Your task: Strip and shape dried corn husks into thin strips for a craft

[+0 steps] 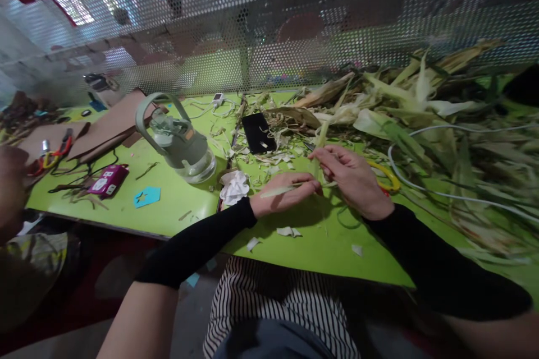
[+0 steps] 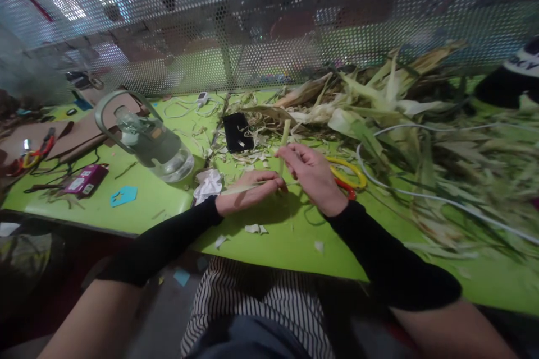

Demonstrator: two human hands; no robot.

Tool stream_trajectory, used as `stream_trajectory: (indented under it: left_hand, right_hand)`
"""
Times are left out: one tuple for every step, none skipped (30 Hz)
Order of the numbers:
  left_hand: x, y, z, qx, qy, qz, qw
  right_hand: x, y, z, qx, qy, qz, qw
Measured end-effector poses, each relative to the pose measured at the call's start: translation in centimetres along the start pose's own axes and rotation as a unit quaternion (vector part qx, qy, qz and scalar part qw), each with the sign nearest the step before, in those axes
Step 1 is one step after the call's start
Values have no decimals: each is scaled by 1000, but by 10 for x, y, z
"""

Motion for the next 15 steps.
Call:
stream_trajectory:
  left_hand:
    - [-2, 0, -2, 12, 4, -6, 1000]
    - [-3, 0, -4, 17, 8, -21, 1000]
    - [-4, 1, -5, 20, 13, -44, 999]
    - [-4, 2, -6, 25, 24, -71, 997]
    - [-3, 3, -6, 31, 39, -99, 994]
    - [-2, 4, -5, 36, 53, -125, 990]
    - [1, 5, -4, 36, 64, -145, 987]
    - [3, 5, -2, 30, 70, -160, 984]
    - [6, 6, 1, 21, 67, -170, 983]
    - [8, 6, 3, 10, 62, -181, 982]
    - [9, 5, 5, 2, 56, -189, 980]
    - [10, 5, 7, -6, 53, -198, 979]
    - [11, 5, 8, -14, 53, -209, 976]
    - [10, 5, 9, -18, 53, -220, 974]
    - [9, 5, 9, -22, 53, -229, 972]
  right_hand:
    - [-2, 0, 0, -15, -4, 10, 1000]
    - [-3, 1, 1, -25, -10, 22, 999]
    - [-4, 1, 2, -29, -16, 33, 999]
    - [-4, 1, 3, -35, -22, 43, 998]
    - [-4, 1, 4, -41, -27, 51, 997]
    - [-3, 2, 5, -47, -32, 54, 997]
    - [-2, 2, 5, -48, -35, 51, 997]
    - [-1, 3, 6, -41, -38, 41, 998]
    - [-1, 3, 6, -28, -39, 23, 999]
    - [0, 3, 6, -9, -37, -1, 999]
    - [1, 3, 6, 11, -31, -25, 999]
    - [1, 3, 6, 30, -24, -45, 998]
    - [1, 3, 5, 43, -18, -56, 997]
    - [1, 2, 5, 52, -14, -57, 997]
    - [1, 2, 4, 58, -15, -48, 997]
Point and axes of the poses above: each hand's wrist, its own z-axis towards the middle knuckle, its own y-axis out of the back of the hand, x = y × z, the point moved 1 cm from there along z, towards the middle knuckle, and after that the axes turned 15 degrees about y, right-handed, at the moved point
